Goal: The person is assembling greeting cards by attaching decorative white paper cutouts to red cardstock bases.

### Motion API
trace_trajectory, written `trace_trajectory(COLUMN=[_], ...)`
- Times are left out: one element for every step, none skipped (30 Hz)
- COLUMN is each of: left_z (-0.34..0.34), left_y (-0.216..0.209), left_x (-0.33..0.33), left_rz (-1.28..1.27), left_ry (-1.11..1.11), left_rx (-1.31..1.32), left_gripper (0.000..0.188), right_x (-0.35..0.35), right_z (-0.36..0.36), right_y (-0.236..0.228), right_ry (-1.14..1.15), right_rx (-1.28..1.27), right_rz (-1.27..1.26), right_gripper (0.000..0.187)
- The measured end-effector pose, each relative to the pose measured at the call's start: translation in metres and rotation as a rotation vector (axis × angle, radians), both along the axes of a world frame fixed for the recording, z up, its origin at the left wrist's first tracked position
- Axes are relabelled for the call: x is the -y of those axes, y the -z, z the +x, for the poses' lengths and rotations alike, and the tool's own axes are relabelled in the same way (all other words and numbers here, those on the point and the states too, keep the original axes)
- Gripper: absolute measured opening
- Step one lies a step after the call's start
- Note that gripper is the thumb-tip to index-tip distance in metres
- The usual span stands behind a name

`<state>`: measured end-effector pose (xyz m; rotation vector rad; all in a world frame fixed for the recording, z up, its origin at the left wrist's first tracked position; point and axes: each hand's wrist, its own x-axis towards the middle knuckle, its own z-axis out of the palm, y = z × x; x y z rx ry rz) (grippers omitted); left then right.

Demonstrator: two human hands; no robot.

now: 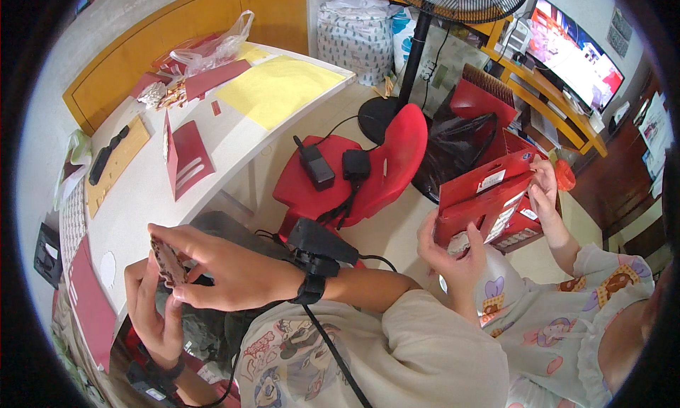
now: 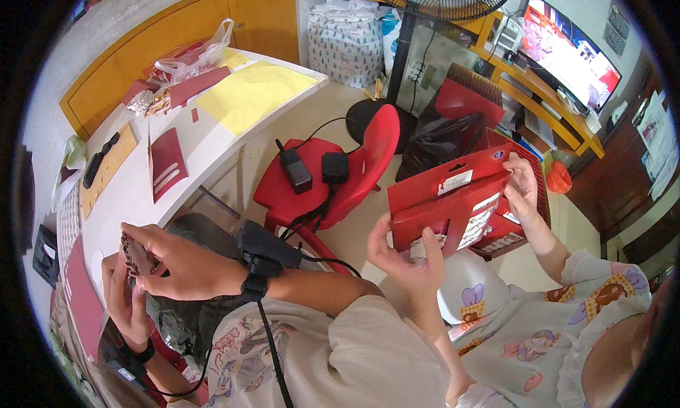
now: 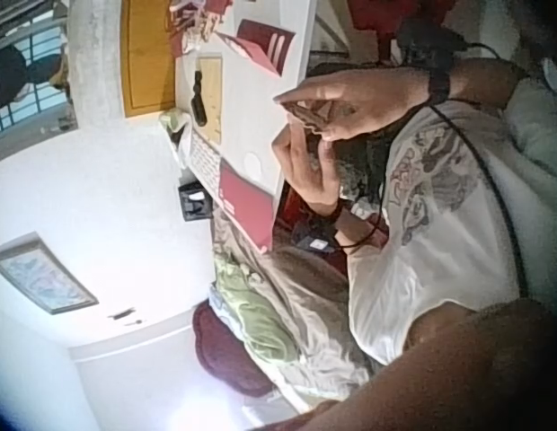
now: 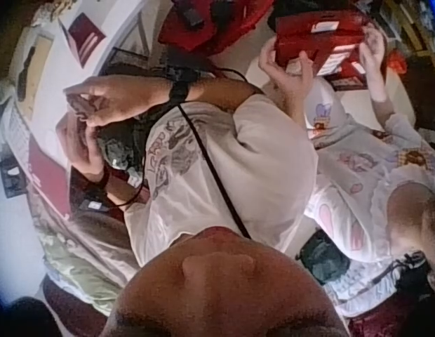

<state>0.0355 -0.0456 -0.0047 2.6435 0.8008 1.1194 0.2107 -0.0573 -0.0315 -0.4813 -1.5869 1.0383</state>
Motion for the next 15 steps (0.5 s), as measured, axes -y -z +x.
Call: trace_trajectory(left_z=[0.0002, 0.0005, 0.0006, 0.0007, 0.0009, 0.0012, 0.0014, 0.0017, 0.0017, 0.0004, -0.0021, -0.0032, -0.0022, -0.0001, 0.0011], left_y=[0.0002, 0.0006, 0.0007, 0.0009, 0.0011, 0.001, 0.0012, 0.0016, 0.0022, 0.0038, 0.006, 0.0075, 0.0073, 0.0063, 0.0056], left_x=[-0.0007, -0.0017, -0.0004, 0.0009, 0.0024, 0.0017, 0.0012, 0.0007, 0.0002, -0.0009, -0.0025, -0.0034, -0.0031, -0.0023, -0.0016], left_rz=[-0.002, -0.006, -0.005, -0.002, 0.0, -0.002, -0.004, -0.005, -0.005, -0.006, -0.011, -0.017, -0.018, 0.004, 0.026], left_ry=[0.0, 0.004, 0.008, 0.009, 0.005, 0.001, 0.001, 0.001, 0.0, 0.0, -0.003, -0.003, -0.002, 0.003, 0.005], left_rx=[0.0, 0.006, 0.013, 0.014, 0.013, 0.012, 0.013, 0.024, 0.034, 0.034, 0.069, 0.103, 0.103, 0.101, 0.099], left_gripper=[0.045, 0.045, 0.045, 0.045, 0.044, 0.044, 0.044, 0.042, 0.041, 0.041, 0.042, 0.042, 0.042, 0.044, 0.045], right_x=[-0.0006, -0.0013, 0.0, 0.0012, 0.0023, 0.0017, 0.0009, -0.0001, -0.0007, 0.0, 0.0015, 0.0026, 0.0017, 0.0, -0.0012], right_z=[-0.0002, -0.0004, -0.0005, -0.0005, -0.0004, -0.0001, -0.0004, -0.0012, -0.0018, -0.0014, -0.0006, 0.0, -0.0009, -0.0024, -0.0038], right_y=[0.0003, 0.0008, 0.0009, 0.0009, 0.001, 0.0008, 0.0012, 0.002, 0.0026, 0.0014, -0.0008, -0.0017, 0.0, 0.003, 0.0047], right_ry=[0.0, 0.002, 0.003, 0.004, 0.004, 0.004, 0.004, 0.015, 0.025, 0.024, -0.009, -0.039, -0.038, -0.015, 0.006], right_rx=[0.0, -0.004, -0.007, -0.007, -0.008, -0.01, -0.009, -0.007, -0.004, -0.004, 0.003, 0.011, 0.011, -0.009, -0.028], right_rz=[-0.002, -0.002, 0.004, 0.007, 0.012, 0.012, 0.01, 0.023, 0.035, 0.034, 0.008, -0.018, -0.019, 0.017, 0.052], right_gripper=[0.069, 0.069, 0.069, 0.069, 0.069, 0.069, 0.069, 0.069, 0.069, 0.069, 0.07, 0.07, 0.07, 0.07, 0.069])
